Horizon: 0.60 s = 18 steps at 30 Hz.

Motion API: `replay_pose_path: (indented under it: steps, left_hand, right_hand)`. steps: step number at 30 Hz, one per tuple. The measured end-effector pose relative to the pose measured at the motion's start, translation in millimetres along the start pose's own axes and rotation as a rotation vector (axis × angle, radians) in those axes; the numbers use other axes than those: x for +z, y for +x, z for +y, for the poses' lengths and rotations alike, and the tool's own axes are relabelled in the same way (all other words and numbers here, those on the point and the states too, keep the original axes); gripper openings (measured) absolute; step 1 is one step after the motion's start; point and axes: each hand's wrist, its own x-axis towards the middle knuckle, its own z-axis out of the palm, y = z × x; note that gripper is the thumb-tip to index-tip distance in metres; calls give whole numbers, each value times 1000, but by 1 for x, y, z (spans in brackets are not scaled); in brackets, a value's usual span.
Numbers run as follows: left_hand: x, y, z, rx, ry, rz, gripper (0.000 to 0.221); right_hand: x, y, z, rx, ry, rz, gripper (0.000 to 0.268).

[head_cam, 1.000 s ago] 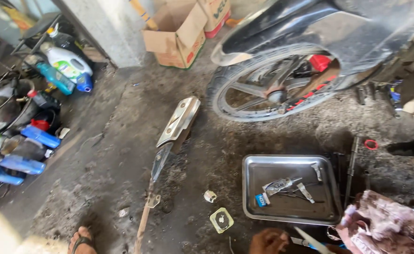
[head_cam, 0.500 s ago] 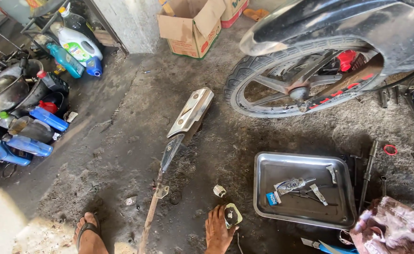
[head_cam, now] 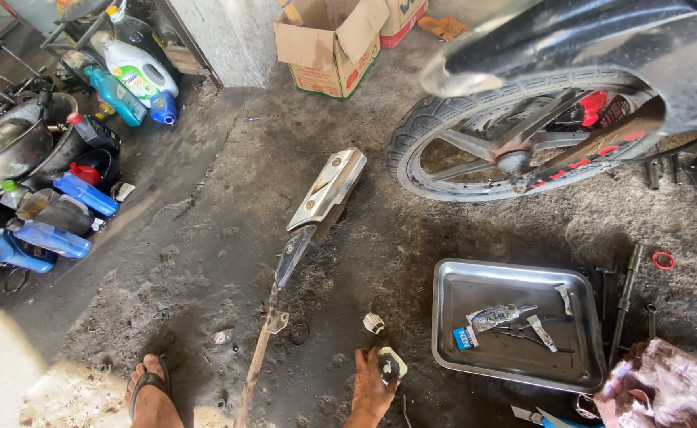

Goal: The person kneels in a motorcycle repair area and handles a small white plastic part, opening its packaging and wiping it with a cloth. They then hold a small yellow square gasket material and cut a hole in its center with scissors, before fitting the part onto a metal pipe fitting on the ground.

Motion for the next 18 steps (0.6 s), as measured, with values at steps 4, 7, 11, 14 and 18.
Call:
replay_pose_path:
  steps: [4,7,11,14,18]
  left_hand:
    - [24,19,-35,25,-64,77,88]
    - [17,12,-37,-6,-290,104,65]
    - [17,15,-53,-253,-731,-38,62]
    - [9,12,-55,-296,-1026,-159,68]
    - [-65,-29,18,-366,-917,-363,67]
  right_hand:
    - [-18,32,19,-10,2,-1,34]
    - [-24,51,32,-22,1,-3,34]
    - [-15,71,51,-45,-2,-3,34]
    - [7,78,69,-69,-2,11,34]
    - [168,-17,-14,-113,2,38,34]
